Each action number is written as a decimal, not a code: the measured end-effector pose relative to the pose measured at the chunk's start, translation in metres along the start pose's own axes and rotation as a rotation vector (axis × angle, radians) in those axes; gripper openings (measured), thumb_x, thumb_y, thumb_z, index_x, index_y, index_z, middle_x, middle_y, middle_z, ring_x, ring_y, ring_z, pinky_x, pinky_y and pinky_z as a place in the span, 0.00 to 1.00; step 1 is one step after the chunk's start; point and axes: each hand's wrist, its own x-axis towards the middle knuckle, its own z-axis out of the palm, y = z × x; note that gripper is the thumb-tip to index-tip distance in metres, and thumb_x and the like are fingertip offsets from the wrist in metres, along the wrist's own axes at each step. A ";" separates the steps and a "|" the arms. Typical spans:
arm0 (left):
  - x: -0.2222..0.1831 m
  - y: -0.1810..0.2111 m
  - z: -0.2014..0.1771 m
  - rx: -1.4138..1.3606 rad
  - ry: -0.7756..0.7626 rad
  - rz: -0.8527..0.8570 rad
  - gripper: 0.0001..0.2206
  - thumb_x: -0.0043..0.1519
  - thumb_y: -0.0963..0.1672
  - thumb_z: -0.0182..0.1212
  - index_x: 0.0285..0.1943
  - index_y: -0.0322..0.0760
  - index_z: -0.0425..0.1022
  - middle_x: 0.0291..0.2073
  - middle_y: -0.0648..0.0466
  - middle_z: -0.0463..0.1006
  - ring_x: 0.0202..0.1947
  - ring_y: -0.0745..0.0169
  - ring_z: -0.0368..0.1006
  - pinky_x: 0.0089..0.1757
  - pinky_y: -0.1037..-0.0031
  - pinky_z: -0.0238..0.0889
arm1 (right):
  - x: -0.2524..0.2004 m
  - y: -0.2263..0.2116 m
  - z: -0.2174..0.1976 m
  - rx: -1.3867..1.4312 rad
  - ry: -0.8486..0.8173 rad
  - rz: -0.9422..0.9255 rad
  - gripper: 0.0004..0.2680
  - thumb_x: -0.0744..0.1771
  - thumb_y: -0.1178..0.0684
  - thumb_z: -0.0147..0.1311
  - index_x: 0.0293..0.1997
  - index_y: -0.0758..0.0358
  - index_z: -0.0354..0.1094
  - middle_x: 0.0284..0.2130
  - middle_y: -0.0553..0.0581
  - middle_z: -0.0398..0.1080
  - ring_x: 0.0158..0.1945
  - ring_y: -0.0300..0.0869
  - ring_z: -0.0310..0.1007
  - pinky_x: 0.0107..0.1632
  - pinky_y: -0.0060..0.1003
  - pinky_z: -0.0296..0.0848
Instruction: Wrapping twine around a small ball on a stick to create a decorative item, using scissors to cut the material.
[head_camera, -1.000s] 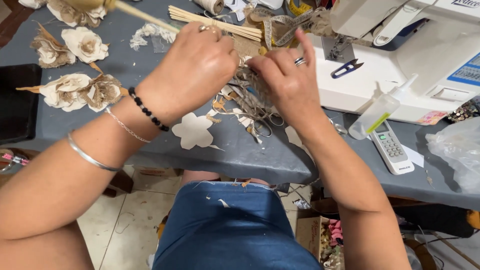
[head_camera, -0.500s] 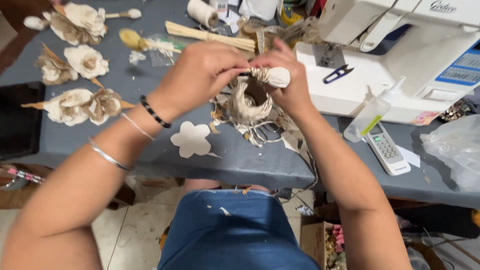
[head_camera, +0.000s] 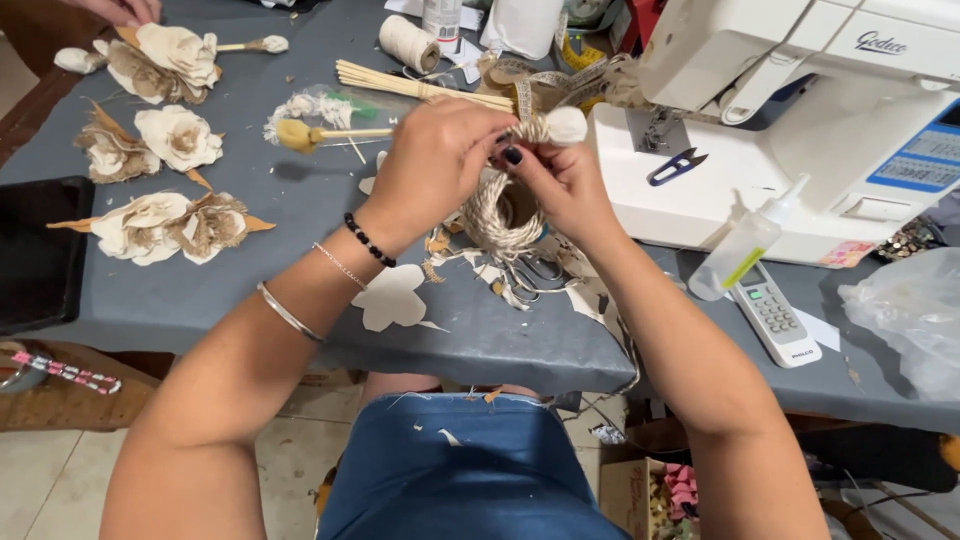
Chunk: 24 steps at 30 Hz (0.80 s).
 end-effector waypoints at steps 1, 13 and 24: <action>0.000 0.004 -0.003 0.076 0.050 -0.002 0.09 0.65 0.36 0.60 0.50 0.34 0.83 0.40 0.46 0.85 0.41 0.44 0.80 0.44 0.60 0.71 | -0.001 -0.007 0.001 0.050 -0.008 0.087 0.07 0.71 0.54 0.54 0.47 0.67 0.74 0.39 0.56 0.77 0.44 0.36 0.74 0.51 0.38 0.76; -0.004 -0.002 0.006 -0.048 0.043 -0.041 0.07 0.65 0.40 0.60 0.48 0.36 0.82 0.40 0.50 0.85 0.41 0.55 0.81 0.45 0.65 0.74 | -0.012 0.003 0.000 -0.525 0.015 0.019 0.04 0.71 0.60 0.50 0.45 0.70 0.72 0.31 0.61 0.73 0.34 0.47 0.70 0.39 0.43 0.66; -0.002 -0.049 0.023 -0.003 -0.043 0.034 0.11 0.63 0.35 0.57 0.52 0.33 0.80 0.44 0.46 0.84 0.46 0.49 0.80 0.47 0.61 0.75 | -0.016 0.003 -0.002 -0.606 0.041 -0.025 0.06 0.74 0.59 0.53 0.51 0.71 0.75 0.44 0.63 0.76 0.48 0.53 0.73 0.51 0.46 0.67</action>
